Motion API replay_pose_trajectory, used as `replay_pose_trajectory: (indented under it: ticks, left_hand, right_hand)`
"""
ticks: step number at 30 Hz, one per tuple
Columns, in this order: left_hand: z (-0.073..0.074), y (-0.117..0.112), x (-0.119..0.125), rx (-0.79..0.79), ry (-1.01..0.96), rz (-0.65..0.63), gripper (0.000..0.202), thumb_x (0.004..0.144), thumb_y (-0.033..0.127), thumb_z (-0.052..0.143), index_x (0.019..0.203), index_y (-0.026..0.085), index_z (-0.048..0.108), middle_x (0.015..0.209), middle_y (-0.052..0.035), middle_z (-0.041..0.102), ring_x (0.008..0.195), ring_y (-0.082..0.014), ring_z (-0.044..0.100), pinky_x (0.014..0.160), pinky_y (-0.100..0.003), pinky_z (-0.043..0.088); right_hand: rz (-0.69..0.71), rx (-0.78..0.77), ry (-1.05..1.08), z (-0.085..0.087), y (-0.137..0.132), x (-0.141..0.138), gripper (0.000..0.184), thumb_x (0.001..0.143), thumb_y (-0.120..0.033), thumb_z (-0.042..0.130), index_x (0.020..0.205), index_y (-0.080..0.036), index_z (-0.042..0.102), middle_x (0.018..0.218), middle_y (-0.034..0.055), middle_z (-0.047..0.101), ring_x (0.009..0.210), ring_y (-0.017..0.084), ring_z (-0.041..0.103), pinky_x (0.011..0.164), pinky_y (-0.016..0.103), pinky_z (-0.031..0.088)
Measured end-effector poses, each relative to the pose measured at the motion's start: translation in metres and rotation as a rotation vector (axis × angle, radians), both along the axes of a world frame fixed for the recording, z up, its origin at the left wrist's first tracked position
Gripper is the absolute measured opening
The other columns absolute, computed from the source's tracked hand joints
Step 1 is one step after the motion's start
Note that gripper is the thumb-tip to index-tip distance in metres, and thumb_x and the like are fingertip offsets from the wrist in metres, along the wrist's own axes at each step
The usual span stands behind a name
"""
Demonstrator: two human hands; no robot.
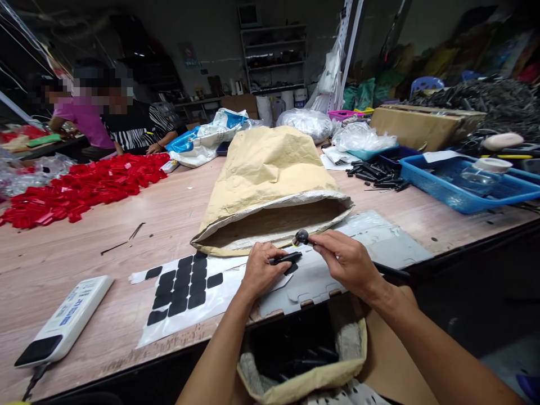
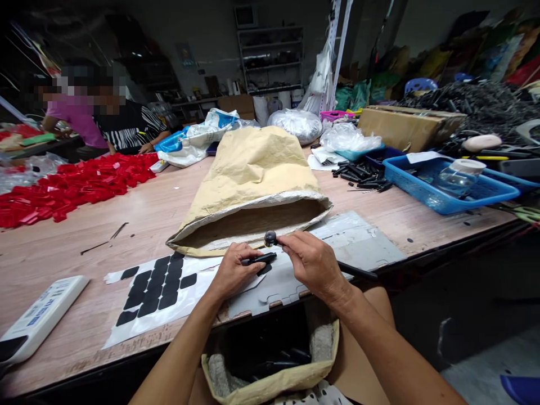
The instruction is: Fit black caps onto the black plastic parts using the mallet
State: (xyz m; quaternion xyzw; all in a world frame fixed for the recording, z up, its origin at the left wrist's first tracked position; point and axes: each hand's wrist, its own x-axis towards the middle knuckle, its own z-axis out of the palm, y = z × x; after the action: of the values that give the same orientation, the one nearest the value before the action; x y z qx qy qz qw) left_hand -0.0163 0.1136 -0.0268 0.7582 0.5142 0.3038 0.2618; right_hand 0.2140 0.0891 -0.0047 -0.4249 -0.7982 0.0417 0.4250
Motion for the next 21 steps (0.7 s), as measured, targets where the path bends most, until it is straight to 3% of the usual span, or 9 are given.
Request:
replay_pose_trajectory:
  ticks: [7,11,16,21]
  left_hand:
    - [0.002,0.001,0.001,-0.003,0.008,0.011,0.019,0.076,0.025,0.081,0.094,0.027,0.082,0.084,-0.0015,0.071,0.094,-0.0234,0.055,0.087,-0.036,0.041]
    - [0.002,0.000,0.002,-0.006,0.014,0.004,0.017,0.076,0.026,0.079,0.094,0.026,0.081,0.085,-0.0016,0.071,0.095,-0.0238,0.055,0.087,-0.035,0.041]
    - [0.001,0.002,-0.001,-0.015,0.039,0.003,0.017,0.077,0.028,0.078,0.094,0.025,0.080,0.085,-0.0021,0.070,0.095,-0.0242,0.055,0.087,-0.036,0.041]
    - [0.023,-0.011,0.004,-0.012,0.092,-0.066,0.015,0.084,0.034,0.073,0.096,0.025,0.078,0.088,-0.0045,0.069,0.096,-0.0265,0.055,0.088,-0.040,0.041]
  right_hand:
    - [-0.038,-0.034,-0.115,-0.011,0.003,0.014,0.028,0.098,-0.019,0.052,0.116,-0.026,0.072,0.101,0.0057,0.074,0.094,0.020,0.068,0.086,0.034,0.057]
    - [-0.086,0.003,-0.207,-0.015,0.016,0.046,0.025,0.098,-0.019,0.054,0.112,-0.025,0.073,0.102,0.0050,0.074,0.093,0.021,0.067,0.083,0.035,0.054]
    - [-0.059,-0.027,-0.258,-0.032,0.034,0.081,0.021,0.094,-0.017,0.059,0.106,-0.024,0.073,0.101,0.0047,0.074,0.091,0.022,0.064,0.084,0.038,0.051]
    - [-0.043,-0.078,-0.224,-0.037,0.035,0.084,0.022,0.092,-0.016,0.060,0.108,-0.025,0.072,0.102,0.0047,0.072,0.093,0.021,0.063,0.084,0.037,0.051]
